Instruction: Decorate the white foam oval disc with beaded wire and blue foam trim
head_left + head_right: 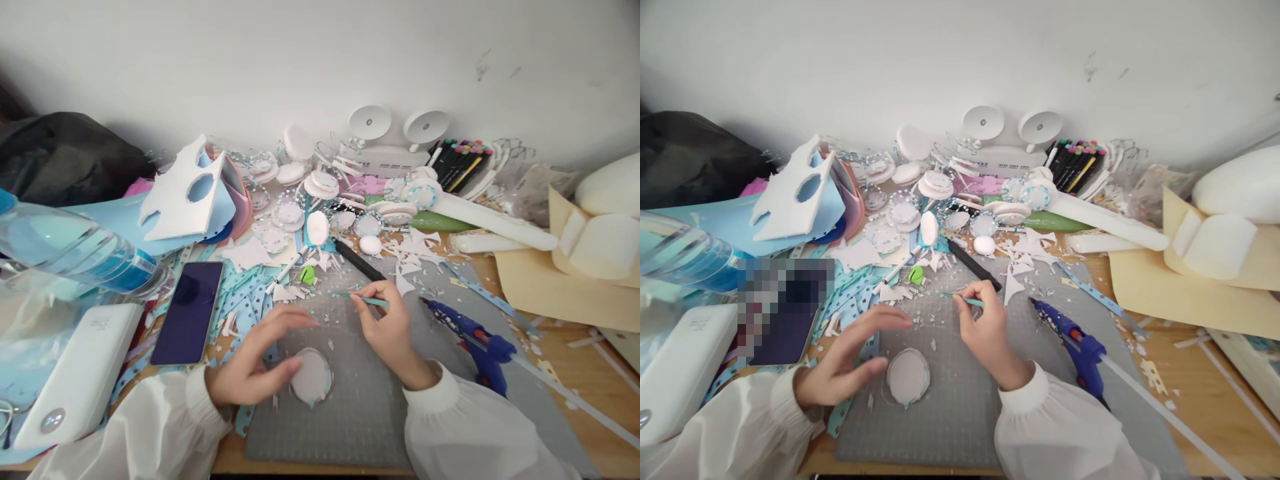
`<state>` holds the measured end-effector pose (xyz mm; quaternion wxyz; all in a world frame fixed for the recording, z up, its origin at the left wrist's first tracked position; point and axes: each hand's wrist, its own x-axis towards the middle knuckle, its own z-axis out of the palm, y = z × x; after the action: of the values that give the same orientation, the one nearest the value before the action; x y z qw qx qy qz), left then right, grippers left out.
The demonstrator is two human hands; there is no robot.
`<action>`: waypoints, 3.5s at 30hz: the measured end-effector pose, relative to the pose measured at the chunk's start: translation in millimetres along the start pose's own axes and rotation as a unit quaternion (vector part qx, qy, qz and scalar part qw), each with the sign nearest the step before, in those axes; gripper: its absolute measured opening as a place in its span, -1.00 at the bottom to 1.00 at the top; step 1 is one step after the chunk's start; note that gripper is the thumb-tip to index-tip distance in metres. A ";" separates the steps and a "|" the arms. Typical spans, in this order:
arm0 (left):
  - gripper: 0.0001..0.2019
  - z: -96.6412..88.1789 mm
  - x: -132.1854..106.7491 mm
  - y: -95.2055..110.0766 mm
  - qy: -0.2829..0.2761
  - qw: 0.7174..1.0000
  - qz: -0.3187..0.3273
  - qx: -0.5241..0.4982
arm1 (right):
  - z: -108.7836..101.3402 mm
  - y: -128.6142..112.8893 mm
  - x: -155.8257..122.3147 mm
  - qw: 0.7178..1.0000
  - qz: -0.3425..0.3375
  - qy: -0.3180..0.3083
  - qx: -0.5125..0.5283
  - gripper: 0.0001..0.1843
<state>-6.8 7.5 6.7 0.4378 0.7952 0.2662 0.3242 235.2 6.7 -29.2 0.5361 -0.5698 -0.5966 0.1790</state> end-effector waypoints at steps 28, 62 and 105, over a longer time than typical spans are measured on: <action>-0.80 14.4 12.7 -12.7 0.148 0.972 -0.127 -0.134 | -1.4 -43.6 -25.1 0.972 0.053 -0.045 0.223 -0.84; -0.83 9.5 12.2 -5.3 0.122 0.963 -0.160 -0.178 | -2.5 -29.3 -20.5 0.929 0.151 -0.085 0.327 -0.77; -0.51 14.1 0.7 -5.7 0.088 0.916 -0.216 -0.326 | 16.7 -92.6 -42.6 0.835 -0.503 -0.083 -0.208 -0.80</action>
<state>3.5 3.4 -3.8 0.7066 0.5001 0.3483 0.3596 166.4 -50.4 22.6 0.3694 -0.2721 -0.8663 -0.1975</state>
